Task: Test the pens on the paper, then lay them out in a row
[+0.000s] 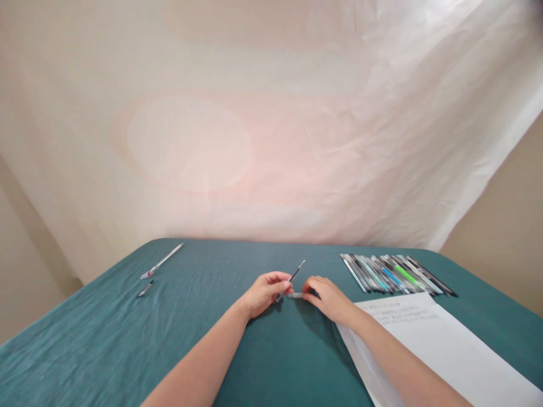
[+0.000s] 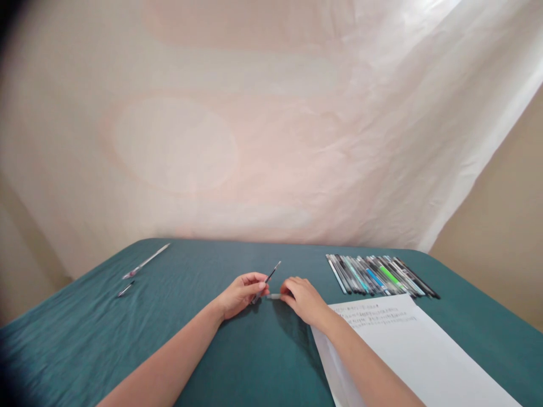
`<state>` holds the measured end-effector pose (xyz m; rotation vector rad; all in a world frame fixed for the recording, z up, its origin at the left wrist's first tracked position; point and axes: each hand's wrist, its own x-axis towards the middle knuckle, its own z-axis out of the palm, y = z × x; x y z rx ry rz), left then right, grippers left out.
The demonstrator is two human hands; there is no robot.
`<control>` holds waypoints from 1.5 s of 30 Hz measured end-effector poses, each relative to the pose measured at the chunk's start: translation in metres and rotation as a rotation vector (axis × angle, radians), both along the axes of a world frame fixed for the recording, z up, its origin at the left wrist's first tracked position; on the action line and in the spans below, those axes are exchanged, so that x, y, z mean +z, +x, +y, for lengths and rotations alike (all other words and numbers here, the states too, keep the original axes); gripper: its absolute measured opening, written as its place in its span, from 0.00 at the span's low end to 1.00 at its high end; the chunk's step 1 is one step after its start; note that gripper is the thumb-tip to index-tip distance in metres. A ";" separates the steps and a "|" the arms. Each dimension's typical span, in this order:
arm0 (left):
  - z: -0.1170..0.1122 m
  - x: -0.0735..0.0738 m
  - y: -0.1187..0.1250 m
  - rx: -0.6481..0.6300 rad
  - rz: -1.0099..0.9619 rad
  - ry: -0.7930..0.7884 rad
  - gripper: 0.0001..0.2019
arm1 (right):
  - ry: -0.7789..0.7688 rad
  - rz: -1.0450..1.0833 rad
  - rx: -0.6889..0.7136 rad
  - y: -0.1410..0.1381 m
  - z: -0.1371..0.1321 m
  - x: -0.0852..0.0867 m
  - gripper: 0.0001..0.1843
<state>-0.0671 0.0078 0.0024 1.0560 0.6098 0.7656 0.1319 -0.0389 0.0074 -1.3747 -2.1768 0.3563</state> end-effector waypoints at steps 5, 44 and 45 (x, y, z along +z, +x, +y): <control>0.001 -0.002 0.001 0.004 -0.005 -0.002 0.15 | 0.002 0.383 -0.118 0.020 0.007 0.015 0.09; 0.002 -0.003 0.001 -0.042 0.195 0.101 0.18 | -0.034 0.842 -0.144 0.022 -0.004 0.053 0.16; 0.002 -0.003 0.001 -0.042 0.200 0.101 0.19 | -0.038 0.842 -0.142 0.021 -0.004 0.052 0.16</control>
